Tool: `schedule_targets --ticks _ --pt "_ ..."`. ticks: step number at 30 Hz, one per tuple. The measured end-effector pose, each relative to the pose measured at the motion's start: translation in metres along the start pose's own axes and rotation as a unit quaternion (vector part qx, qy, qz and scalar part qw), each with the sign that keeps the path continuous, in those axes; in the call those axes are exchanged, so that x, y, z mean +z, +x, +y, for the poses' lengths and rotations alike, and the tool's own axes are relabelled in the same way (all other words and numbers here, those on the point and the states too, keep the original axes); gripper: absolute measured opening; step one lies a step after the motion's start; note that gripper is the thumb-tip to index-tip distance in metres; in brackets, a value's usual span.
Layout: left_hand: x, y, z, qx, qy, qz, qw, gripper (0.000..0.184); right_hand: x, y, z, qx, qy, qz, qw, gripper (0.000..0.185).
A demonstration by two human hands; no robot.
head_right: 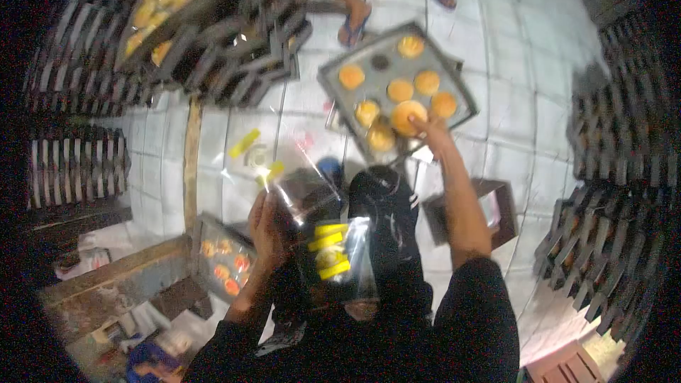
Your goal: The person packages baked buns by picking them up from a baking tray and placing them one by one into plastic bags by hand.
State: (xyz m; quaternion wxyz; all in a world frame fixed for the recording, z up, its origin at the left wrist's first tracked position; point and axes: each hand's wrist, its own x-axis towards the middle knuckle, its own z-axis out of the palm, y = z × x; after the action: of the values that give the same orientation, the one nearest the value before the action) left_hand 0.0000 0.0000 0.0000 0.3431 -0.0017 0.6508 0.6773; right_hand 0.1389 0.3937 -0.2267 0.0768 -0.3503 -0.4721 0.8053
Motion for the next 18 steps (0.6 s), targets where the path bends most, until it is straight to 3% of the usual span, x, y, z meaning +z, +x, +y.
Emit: schedule_targets --ticks 2,3,4,6,7,9,10,11,12,13,14,15,18 --pt "0.002 0.029 -0.024 -0.033 -0.06 -0.051 0.996 0.032 0.036 -0.041 -0.036 0.003 0.151 -0.014 0.988 0.057" --pt "0.004 -0.005 0.027 0.033 -0.078 -0.073 0.994 0.032 0.083 -0.1 -0.112 -0.054 0.208 -0.066 0.974 0.056" --pt "0.006 -0.008 0.026 0.034 -0.136 -0.07 0.988 0.029 0.105 -0.142 -0.132 -0.087 0.226 -0.103 0.965 0.055" --pt "-0.011 -0.012 0.038 0.023 -0.193 -0.038 0.98 0.026 0.107 -0.179 -0.115 -0.095 0.192 -0.148 0.966 0.052" --pt "-0.016 -0.008 0.042 0.083 -0.198 -0.06 0.975 0.025 0.107 -0.189 -0.109 -0.107 0.162 -0.188 0.963 0.05" --pt "-0.028 -0.015 0.05 0.101 -0.261 -0.062 0.958 0.022 0.111 -0.214 -0.103 -0.097 0.095 -0.171 0.976 0.054" --pt "-0.037 -0.021 0.052 0.076 -0.247 -0.038 0.965 0.02 0.09 -0.216 -0.092 -0.094 -0.171 -0.086 0.977 0.053" --pt "-0.042 -0.031 0.051 0.051 -0.233 -0.012 0.971 0.017 0.074 -0.224 -0.088 -0.084 -0.425 0.001 0.901 0.052" --pt "-0.045 -0.041 0.052 0.055 -0.238 -0.025 0.969 0.015 0.066 -0.237 -0.092 -0.117 -0.465 0.058 0.876 0.047" --pt "-0.043 -0.043 0.047 0.053 -0.245 -0.019 0.968 0.015 0.085 -0.256 -0.112 -0.114 -0.472 0.054 0.873 0.047" --pt "-0.037 -0.044 0.038 0.042 -0.253 -0.018 0.966 0.015 0.129 -0.297 -0.145 -0.165 -0.197 0.03 0.966 0.044" --pt "-0.028 -0.035 0.033 0.041 -0.262 -0.02 0.964 0.015 0.168 -0.317 -0.17 -0.21 0.096 0.0 0.973 0.042" --pt "-0.004 -0.004 0.009 0.025 -0.284 -0.054 0.957 0.025 0.247 -0.342 -0.17 -0.275 -0.007 -0.013 0.961 0.037"
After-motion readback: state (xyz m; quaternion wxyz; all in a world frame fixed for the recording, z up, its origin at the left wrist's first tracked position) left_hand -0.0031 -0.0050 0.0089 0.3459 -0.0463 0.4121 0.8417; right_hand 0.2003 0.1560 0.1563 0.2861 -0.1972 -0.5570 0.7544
